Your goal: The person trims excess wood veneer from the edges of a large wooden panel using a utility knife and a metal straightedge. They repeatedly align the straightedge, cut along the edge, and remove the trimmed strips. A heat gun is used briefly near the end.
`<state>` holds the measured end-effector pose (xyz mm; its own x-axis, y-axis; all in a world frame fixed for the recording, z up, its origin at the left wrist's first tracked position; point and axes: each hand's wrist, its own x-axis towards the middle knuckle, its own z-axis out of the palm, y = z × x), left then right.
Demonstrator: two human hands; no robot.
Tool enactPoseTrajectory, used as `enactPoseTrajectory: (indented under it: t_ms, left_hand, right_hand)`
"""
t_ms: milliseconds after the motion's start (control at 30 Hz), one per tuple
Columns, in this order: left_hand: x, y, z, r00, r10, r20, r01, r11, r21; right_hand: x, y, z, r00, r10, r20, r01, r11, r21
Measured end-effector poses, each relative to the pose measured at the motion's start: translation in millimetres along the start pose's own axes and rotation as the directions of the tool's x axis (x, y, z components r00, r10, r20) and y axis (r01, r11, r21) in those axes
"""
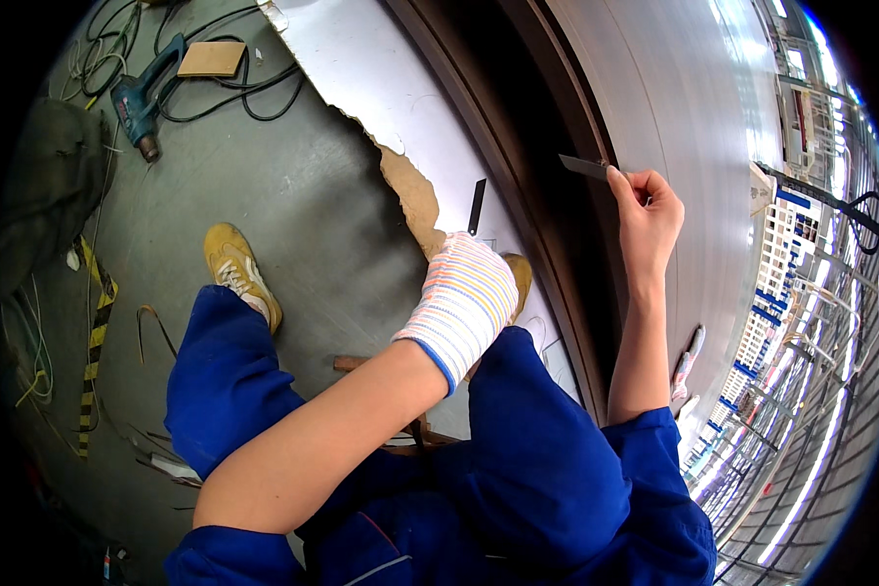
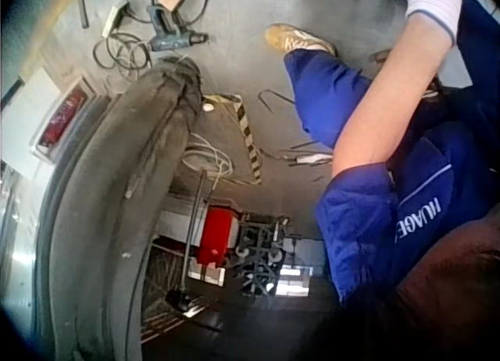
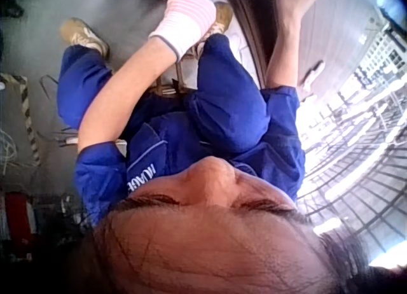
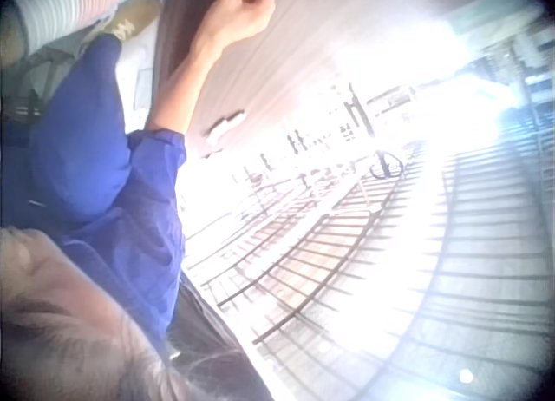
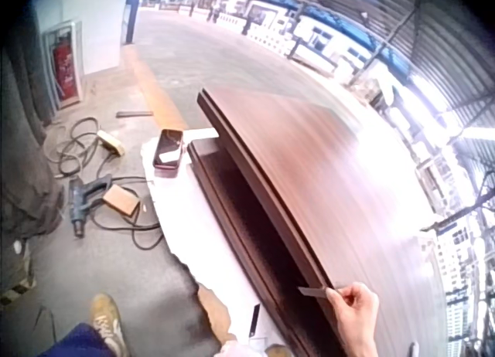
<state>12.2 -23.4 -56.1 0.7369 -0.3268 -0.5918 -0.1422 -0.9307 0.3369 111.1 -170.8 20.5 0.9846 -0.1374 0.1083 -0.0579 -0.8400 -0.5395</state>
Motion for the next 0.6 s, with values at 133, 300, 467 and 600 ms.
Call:
enactPoseTrajectory:
  t_ms: [133,300,467,600]
  left_hand:
    - [-3,-4,-4,1.000,0.007,-0.013,-0.007,1.000,-0.030]
    - [-3,-4,-5,0.997,0.064,0.038,-0.060,0.995,-0.080]
    - [-4,-8,-11,0.995,0.101,0.025,-0.099,0.992,-0.074]
    - [-12,-11,-22,0.987,0.162,0.000,-0.162,0.984,-0.075]
  right_hand:
    - [-5,5,-8,1.000,0.025,0.010,-0.025,1.000,-0.012]
    - [5,-1,4,0.998,-0.054,-0.037,0.055,0.998,0.010]
    - [12,-12,10,1.000,0.005,-0.014,-0.006,1.000,-0.006]
    - [2,-7,3,0.999,0.050,-0.010,-0.050,0.998,0.034]
